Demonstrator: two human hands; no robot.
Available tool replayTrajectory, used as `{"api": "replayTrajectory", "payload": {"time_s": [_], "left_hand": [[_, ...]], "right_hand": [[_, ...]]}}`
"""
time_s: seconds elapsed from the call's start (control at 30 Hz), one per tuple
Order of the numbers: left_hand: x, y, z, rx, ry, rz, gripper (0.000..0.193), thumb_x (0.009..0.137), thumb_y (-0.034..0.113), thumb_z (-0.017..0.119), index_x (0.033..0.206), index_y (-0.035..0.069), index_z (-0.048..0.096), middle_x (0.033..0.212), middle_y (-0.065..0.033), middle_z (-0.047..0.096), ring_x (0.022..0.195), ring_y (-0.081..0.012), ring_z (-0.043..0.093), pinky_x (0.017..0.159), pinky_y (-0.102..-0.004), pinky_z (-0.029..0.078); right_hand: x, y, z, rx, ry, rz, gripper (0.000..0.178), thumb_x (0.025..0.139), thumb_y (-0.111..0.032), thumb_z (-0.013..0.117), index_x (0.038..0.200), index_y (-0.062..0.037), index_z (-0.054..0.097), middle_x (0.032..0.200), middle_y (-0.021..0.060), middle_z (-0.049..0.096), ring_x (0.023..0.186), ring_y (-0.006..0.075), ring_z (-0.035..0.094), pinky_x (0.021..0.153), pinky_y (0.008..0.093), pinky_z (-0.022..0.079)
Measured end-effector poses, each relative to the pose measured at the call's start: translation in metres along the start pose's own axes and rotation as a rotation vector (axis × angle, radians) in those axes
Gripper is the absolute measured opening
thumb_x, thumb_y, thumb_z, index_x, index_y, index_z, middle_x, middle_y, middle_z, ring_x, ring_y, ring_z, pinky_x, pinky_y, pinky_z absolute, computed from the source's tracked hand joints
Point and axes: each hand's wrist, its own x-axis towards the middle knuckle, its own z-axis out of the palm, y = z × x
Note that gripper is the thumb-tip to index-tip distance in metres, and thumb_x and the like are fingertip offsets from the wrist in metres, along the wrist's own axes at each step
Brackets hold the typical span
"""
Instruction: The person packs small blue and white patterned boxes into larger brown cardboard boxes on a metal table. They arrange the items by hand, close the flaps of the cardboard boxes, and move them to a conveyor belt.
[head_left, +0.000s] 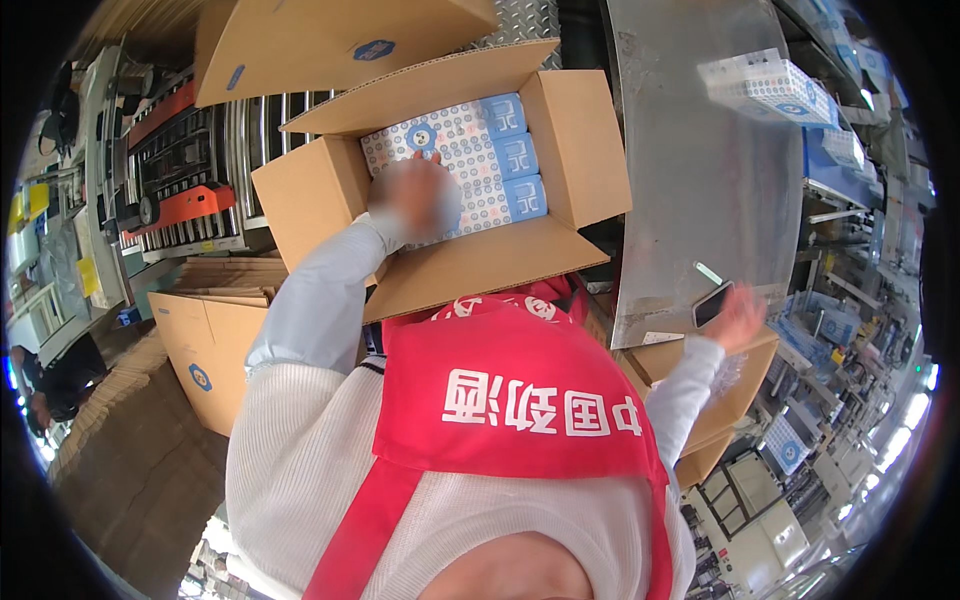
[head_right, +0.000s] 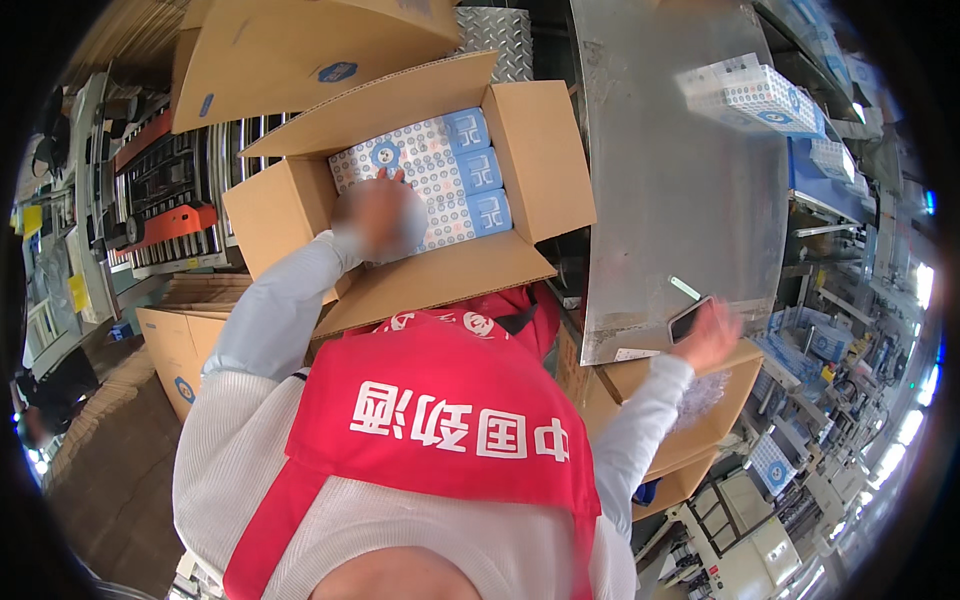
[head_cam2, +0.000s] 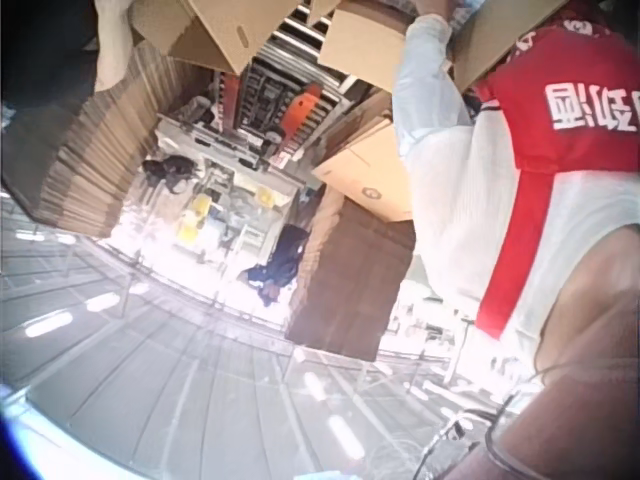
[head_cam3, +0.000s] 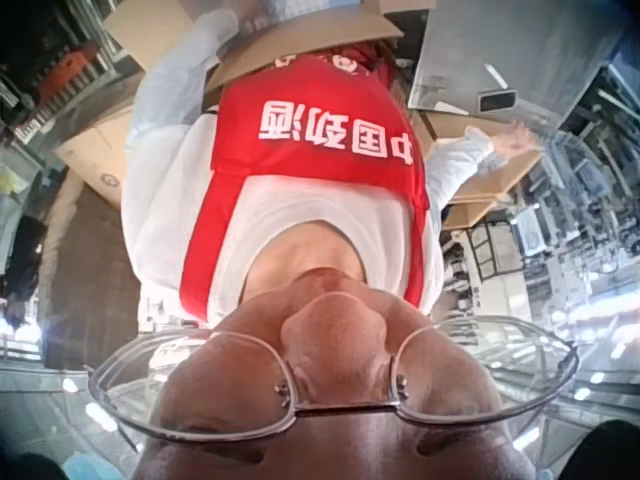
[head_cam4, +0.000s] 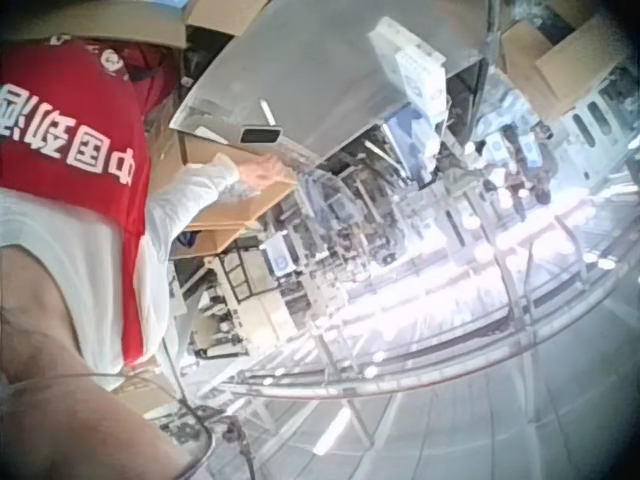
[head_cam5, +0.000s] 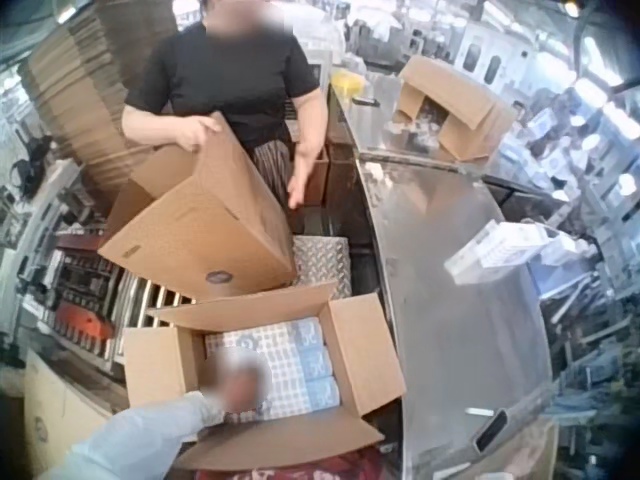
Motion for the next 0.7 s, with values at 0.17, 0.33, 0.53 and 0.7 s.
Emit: {"api": "replayTrajectory", "payload": {"time_s": [0.17,0.33,0.53,0.7], "left_hand": [[0.007,0.001,0.021,-0.165,-0.555,-0.102,0.057,0.081,0.035,0.064,0.124,0.002,0.051,0.135,-0.0241,0.042,0.125,-0.0450,0.037,0.103,-0.0528,0.033],[0.021,-0.002,0.016,-0.181,-0.586,-0.209,0.047,0.082,0.035,0.062,0.116,0.002,0.058,0.124,-0.0233,0.051,0.114,-0.0421,0.047,0.096,-0.0504,0.039],[0.048,-0.033,0.051,-0.115,-0.487,-0.286,0.038,0.084,0.035,0.061,0.105,0.003,0.066,0.110,-0.0224,0.061,0.100,-0.0386,0.058,0.087,-0.0474,0.048],[0.070,0.009,0.031,-0.093,-0.564,-0.363,0.057,0.077,0.047,0.069,0.110,0.002,0.067,0.111,-0.0230,0.062,0.117,-0.0388,0.049,0.100,-0.0459,0.041]], "right_hand": [[-0.011,-0.032,-0.259,-1.192,0.740,-0.062,0.035,0.096,-0.010,0.050,0.130,-0.0007,0.047,0.123,0.0179,0.056,0.104,0.0267,0.060,0.084,0.0398,0.056],[-0.049,-0.019,-0.356,-1.525,0.877,0.488,0.022,0.092,-0.012,0.052,0.109,-0.0001,0.057,0.101,0.0119,0.062,0.085,0.0205,0.060,0.071,0.0358,0.053],[0.064,0.037,-0.186,-0.771,0.407,-0.244,0.014,0.083,-0.010,0.054,0.073,-0.0004,0.057,0.068,0.0038,0.056,0.061,0.0144,0.050,0.057,0.0333,0.045],[0.146,0.061,0.118,-0.615,-0.487,-0.299,0.026,0.082,0.001,0.054,0.106,-0.0070,0.061,0.107,0.0093,0.060,0.103,0.0257,0.055,0.088,0.0348,0.045]]}}
